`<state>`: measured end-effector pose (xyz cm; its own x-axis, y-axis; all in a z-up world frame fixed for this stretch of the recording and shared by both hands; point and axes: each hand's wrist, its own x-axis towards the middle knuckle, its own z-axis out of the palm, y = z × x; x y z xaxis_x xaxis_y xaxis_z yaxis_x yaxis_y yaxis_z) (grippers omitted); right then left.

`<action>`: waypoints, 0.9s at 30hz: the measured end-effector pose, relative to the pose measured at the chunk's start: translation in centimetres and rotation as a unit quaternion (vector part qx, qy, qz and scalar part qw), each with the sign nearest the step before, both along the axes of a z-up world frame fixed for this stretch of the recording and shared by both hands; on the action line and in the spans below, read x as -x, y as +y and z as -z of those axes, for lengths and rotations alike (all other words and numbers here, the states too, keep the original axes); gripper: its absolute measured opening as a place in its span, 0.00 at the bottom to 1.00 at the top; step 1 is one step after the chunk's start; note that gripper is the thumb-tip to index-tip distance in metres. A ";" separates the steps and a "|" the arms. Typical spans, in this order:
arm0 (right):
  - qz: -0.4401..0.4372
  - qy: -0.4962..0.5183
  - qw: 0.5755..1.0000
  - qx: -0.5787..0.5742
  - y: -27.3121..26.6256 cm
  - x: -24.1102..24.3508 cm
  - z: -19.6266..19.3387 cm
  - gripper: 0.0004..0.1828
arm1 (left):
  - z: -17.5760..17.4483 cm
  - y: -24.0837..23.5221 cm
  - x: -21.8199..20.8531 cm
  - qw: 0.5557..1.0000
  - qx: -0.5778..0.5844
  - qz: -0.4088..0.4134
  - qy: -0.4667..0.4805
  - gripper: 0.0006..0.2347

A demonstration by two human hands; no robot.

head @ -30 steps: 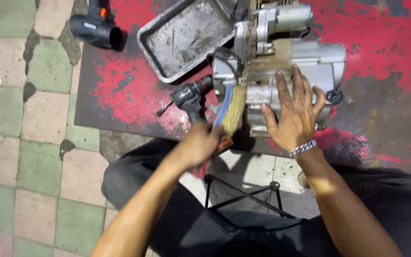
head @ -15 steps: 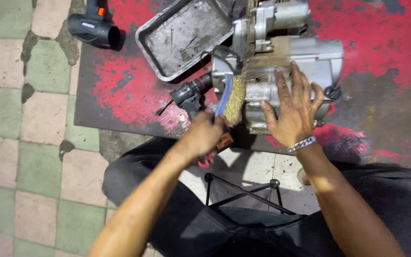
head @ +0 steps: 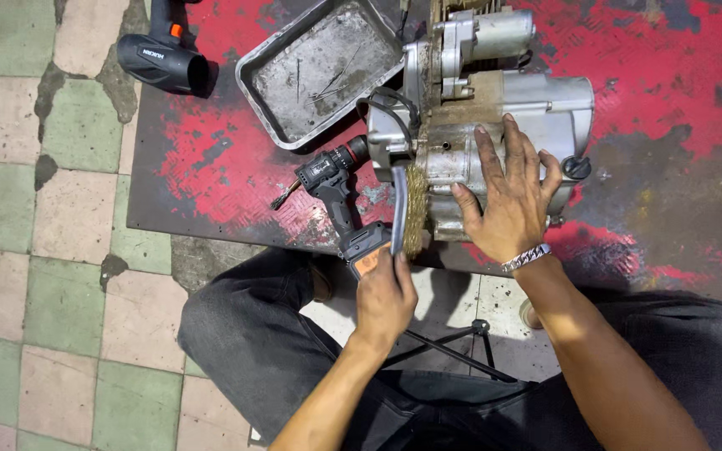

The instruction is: The person scrubs a motorcycle engine block with a wire brush, focusing on the cylinder head and side casing. They then connect an air hose to a blow gun and use compressed air to remove debris from the engine crevices. The person continues to scrub and blow air on the engine components.

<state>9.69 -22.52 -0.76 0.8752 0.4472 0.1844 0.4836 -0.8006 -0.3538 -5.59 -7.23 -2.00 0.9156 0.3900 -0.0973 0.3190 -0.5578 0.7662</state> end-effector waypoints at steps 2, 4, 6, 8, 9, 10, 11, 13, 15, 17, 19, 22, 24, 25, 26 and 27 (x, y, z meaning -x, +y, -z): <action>0.001 -0.002 1.000 0.006 0.0 -0.2 0.0 0.41 | 1.8 -0.6 -1.5 0.999 -0.029 -0.008 -0.021 0.08; -0.002 0.001 1.000 0.008 0.0 0.3 0.2 0.40 | 2.6 -0.6 -1.0 0.999 -0.049 -0.009 -0.022 0.07; -0.002 -0.012 1.000 0.010 -0.2 0.1 0.4 0.40 | 3.1 -0.3 -0.7 0.998 -0.055 0.002 -0.021 0.07; -0.008 -0.003 1.000 0.004 -0.6 0.6 0.4 0.41 | 2.6 -0.9 0.9 0.998 -0.058 -0.003 -0.029 0.07; -0.010 -0.010 1.000 -0.003 -0.5 0.0 0.2 0.41 | 2.4 -0.8 0.6 0.997 -0.062 -0.006 -0.044 0.07; -0.007 -0.011 1.000 0.000 -0.3 -0.2 0.1 0.41 | 2.3 -0.6 -0.2 0.996 -0.076 -0.006 -0.035 0.06; -0.005 -0.007 1.000 0.004 -0.2 -0.1 0.1 0.41 | 2.2 -0.6 -0.9 0.996 -0.089 -0.008 -0.022 0.06; -0.004 -0.007 1.000 0.009 0.0 0.0 0.1 0.41 | 2.5 -0.3 -2.7 0.994 -0.107 -0.008 -0.030 0.07; -0.003 -0.013 1.000 0.015 -0.2 -0.1 0.4 0.40 | 3.3 -0.5 -3.9 0.991 -0.116 -0.002 -0.073 0.06; -0.007 -0.008 1.000 0.014 -0.4 0.2 0.4 0.41 | 3.1 -0.6 -1.9 0.995 -0.093 0.002 -0.031 0.07; -0.007 -0.006 1.000 0.013 -0.1 -0.1 0.1 0.42 | 2.7 -0.8 -0.7 0.997 -0.081 -0.001 -0.017 0.07; -0.004 0.002 1.000 0.017 -0.1 -0.1 -0.4 0.42 | 1.8 -1.0 -1.3 0.995 -0.090 -0.013 -0.028 0.06; -0.006 0.008 1.000 0.017 0.0 -0.1 -0.3 0.43 | 1.7 -0.6 -3.8 0.992 -0.124 -0.020 -0.032 0.07; -0.008 0.014 1.000 0.020 -0.3 0.2 -0.1 0.42 | 1.5 -0.8 -3.8 0.991 -0.132 -0.009 -0.038 0.06; -0.011 0.020 0.999 0.024 -0.5 0.2 0.0 0.41 | 1.5 -1.0 -3.7 0.989 -0.139 0.003 -0.044 0.06; -0.011 0.016 1.000 0.023 -0.5 -0.3 0.1 0.41 | 1.7 -0.8 -4.1 0.987 -0.151 0.016 -0.060 0.07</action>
<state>9.96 -23.02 -0.86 0.8705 0.4732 0.1352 0.4897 -0.8057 -0.3332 -1.53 -8.03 -3.66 0.9260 0.3550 0.1287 0.2145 -0.7751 0.5944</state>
